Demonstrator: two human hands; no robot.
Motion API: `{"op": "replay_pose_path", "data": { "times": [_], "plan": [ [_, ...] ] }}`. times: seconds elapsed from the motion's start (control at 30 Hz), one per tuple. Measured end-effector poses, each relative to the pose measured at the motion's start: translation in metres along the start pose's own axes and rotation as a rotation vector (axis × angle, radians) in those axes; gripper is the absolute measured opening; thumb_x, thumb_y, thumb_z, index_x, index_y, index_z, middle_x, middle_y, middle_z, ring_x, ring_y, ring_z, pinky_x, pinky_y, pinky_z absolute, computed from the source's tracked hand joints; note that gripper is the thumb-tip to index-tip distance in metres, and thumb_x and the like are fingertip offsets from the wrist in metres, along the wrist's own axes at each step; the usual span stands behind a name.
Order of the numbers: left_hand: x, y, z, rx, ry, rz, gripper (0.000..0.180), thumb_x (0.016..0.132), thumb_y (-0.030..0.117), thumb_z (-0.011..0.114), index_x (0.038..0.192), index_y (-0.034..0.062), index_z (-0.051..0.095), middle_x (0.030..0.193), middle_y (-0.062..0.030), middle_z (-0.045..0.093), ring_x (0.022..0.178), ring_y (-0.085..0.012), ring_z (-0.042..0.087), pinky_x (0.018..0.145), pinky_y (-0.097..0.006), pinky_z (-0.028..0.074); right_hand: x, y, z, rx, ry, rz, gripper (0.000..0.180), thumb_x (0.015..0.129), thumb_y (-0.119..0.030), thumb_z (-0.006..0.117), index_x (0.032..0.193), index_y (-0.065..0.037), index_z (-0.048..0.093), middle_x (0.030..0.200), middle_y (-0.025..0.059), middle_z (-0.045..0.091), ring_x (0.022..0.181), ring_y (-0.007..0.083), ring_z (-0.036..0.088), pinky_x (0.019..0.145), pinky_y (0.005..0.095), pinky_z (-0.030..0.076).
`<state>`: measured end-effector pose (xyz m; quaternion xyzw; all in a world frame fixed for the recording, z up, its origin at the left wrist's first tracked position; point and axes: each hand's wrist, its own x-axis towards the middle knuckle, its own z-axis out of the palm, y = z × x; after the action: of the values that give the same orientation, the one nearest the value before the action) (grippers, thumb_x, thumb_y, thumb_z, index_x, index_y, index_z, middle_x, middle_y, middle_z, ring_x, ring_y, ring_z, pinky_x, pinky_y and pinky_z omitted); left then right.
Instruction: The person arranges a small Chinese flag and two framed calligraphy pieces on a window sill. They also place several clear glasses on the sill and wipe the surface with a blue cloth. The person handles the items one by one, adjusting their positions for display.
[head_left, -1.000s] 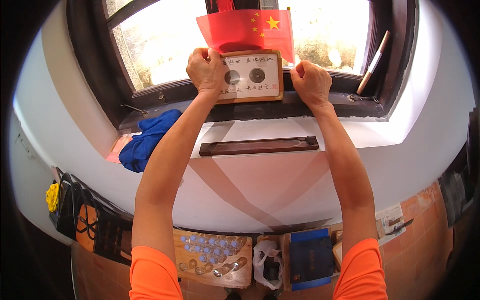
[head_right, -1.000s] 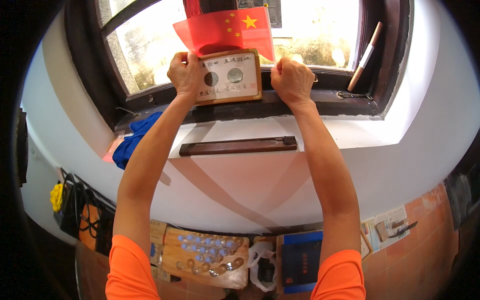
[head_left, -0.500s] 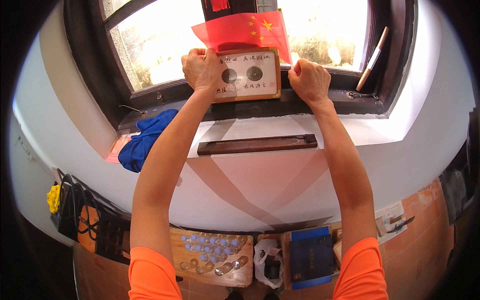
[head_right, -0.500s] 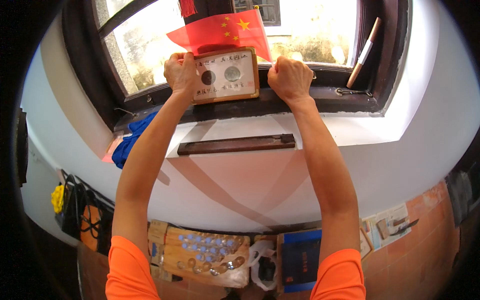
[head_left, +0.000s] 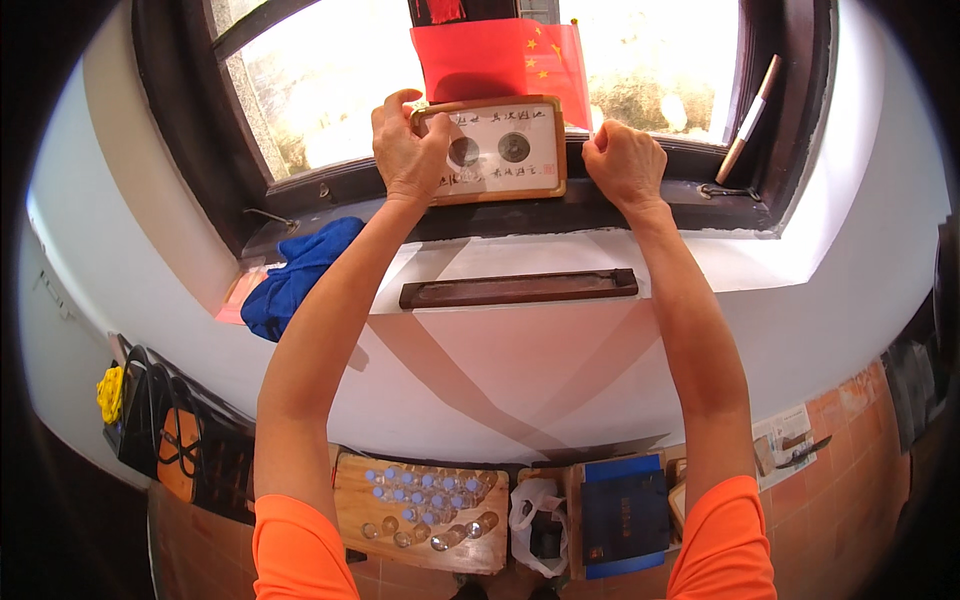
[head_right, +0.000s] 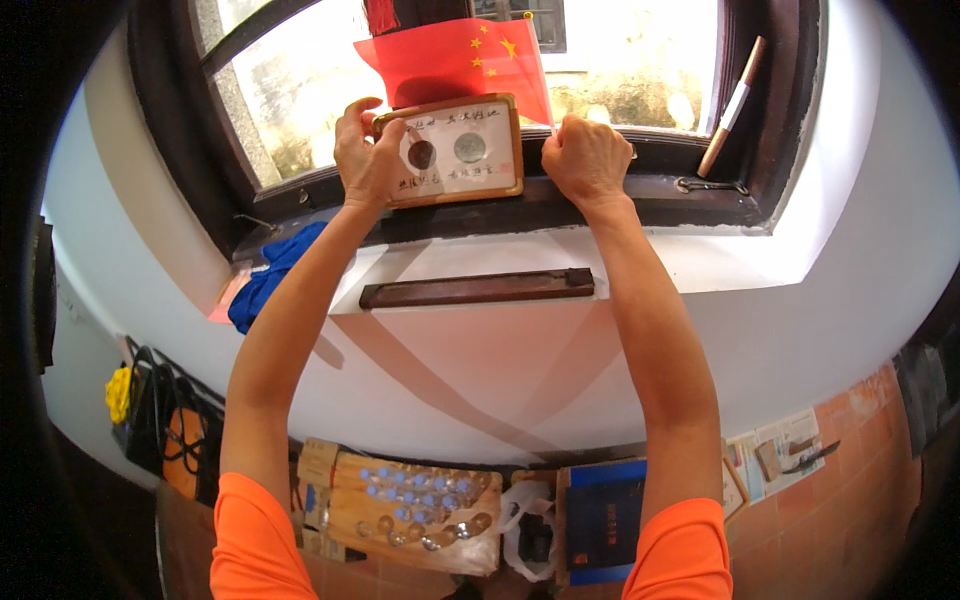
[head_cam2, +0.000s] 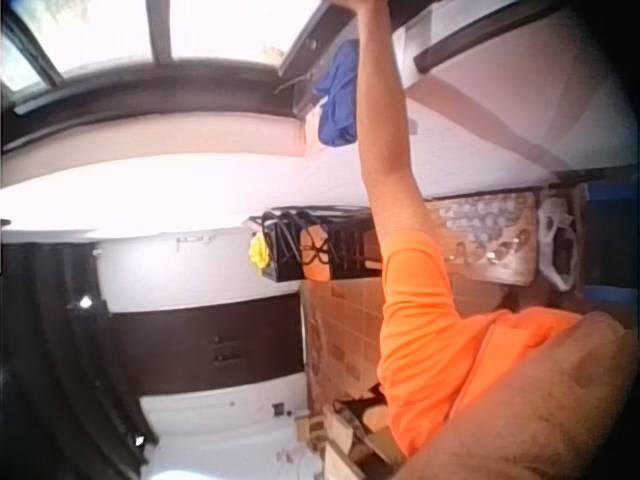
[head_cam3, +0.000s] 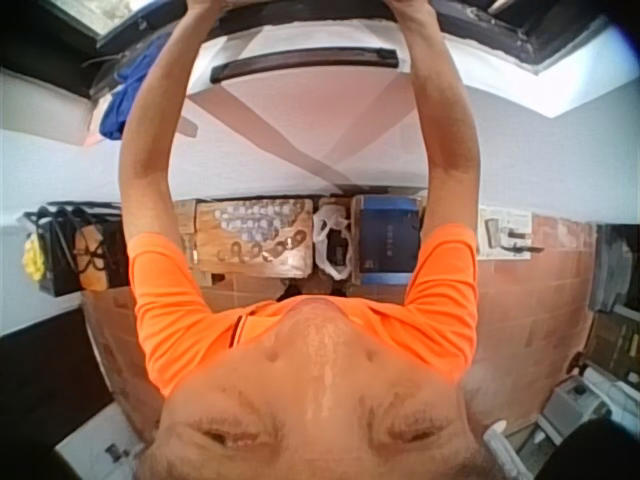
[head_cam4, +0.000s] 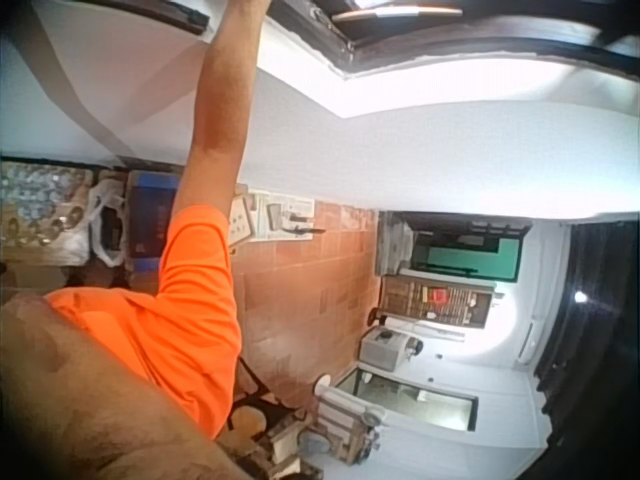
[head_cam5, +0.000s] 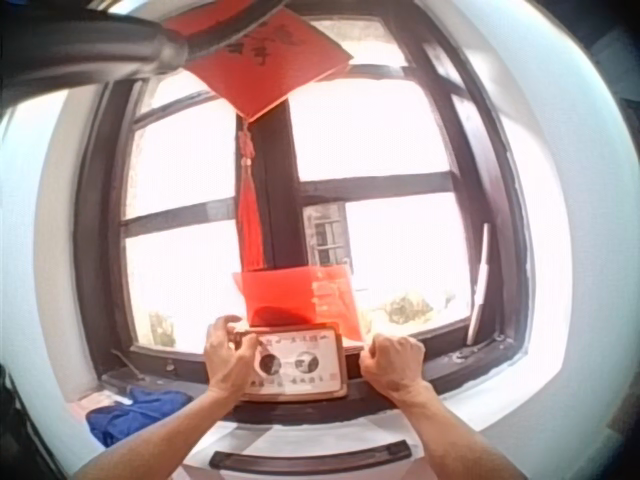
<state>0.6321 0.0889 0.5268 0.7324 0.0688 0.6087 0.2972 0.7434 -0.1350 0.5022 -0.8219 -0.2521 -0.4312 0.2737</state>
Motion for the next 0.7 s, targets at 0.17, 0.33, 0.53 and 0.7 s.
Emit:
{"op": "replay_pose_path", "data": {
  "times": [0.17,0.33,0.53,0.7],
  "plan": [
    [0.002,0.009,-0.003,0.024,0.029,0.092,0.040,0.074,0.018,0.070,0.110,0.0042,0.059,0.105,-0.0156,0.053,0.087,-0.0234,0.059,0.074,-0.036,0.051,-0.001,0.000,0.000,0.025,-0.013,0.024,0.015,0.075,-0.019,0.058,0.070,-0.007,0.066,0.070,0.0164,0.067,0.067,0.0350,0.067,0.059,0.0452,0.051],
    [0.009,0.007,-0.003,0.079,0.022,0.129,0.044,0.074,0.020,0.074,0.112,0.0049,0.058,0.107,-0.0149,0.053,0.086,-0.0221,0.058,0.073,-0.035,0.051,0.001,-0.003,-0.005,0.024,-0.101,0.048,0.017,0.074,-0.019,0.058,0.072,-0.006,0.069,0.072,0.0192,0.067,0.069,0.0367,0.067,0.062,0.0447,0.053],
    [0.006,0.008,-0.005,0.071,0.000,0.118,0.044,0.075,0.023,0.075,0.112,0.0052,0.058,0.109,-0.0143,0.052,0.087,-0.0217,0.059,0.073,-0.034,0.052,0.002,-0.003,-0.007,0.027,-0.160,0.045,0.017,0.070,-0.015,0.057,0.072,-0.004,0.070,0.072,0.0219,0.067,0.070,0.0386,0.067,0.064,0.0453,0.053],
    [0.008,0.008,-0.005,0.054,-0.023,0.179,0.048,0.075,0.027,0.076,0.115,0.0068,0.059,0.110,-0.0140,0.052,0.092,-0.0220,0.058,0.073,-0.033,0.053,0.001,-0.008,-0.012,0.107,-0.213,0.097,0.018,0.066,-0.014,0.057,0.070,-0.002,0.070,0.073,0.0236,0.067,0.072,0.0398,0.067,0.066,0.0452,0.053]
  ]
}}
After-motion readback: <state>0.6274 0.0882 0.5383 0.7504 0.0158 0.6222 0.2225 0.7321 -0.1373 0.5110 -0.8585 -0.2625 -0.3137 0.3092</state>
